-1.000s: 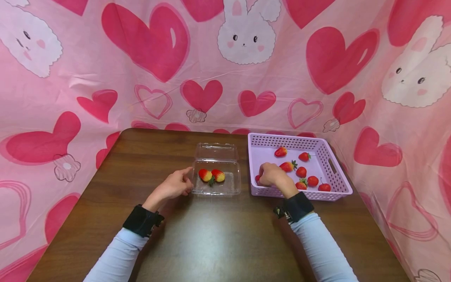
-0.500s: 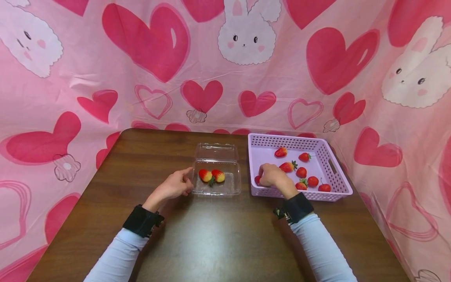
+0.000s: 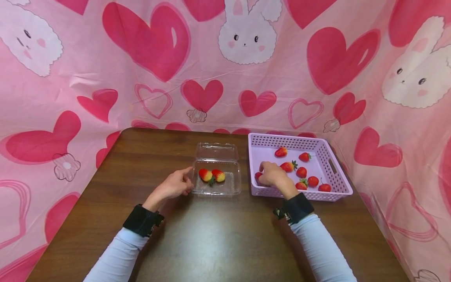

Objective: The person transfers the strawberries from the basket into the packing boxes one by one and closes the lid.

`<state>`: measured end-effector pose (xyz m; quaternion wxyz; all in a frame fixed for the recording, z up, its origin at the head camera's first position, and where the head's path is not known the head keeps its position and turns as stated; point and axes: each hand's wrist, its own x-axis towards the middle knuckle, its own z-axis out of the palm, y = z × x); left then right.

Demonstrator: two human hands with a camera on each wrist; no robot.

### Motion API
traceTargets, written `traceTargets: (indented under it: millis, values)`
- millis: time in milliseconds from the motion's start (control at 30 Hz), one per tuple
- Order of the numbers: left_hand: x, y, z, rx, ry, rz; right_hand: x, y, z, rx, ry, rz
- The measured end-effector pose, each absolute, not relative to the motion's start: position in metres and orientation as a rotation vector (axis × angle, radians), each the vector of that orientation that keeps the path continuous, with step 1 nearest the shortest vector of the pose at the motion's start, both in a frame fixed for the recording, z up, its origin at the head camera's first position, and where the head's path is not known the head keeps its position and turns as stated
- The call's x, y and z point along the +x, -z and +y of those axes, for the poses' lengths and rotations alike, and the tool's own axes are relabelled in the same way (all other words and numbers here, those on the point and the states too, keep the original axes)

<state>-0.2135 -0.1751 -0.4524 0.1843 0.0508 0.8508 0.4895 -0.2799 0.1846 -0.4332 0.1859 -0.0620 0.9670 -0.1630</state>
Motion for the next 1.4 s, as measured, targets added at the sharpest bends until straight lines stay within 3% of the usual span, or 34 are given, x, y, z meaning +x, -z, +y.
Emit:
traceTargets:
  millis: [1400]
  values:
    - [-0.215, 0.452, -0.175, 0.152, -1.376, 2.397, -0.277, 0.421, 0.182, -0.267, 0.708, 2.995]
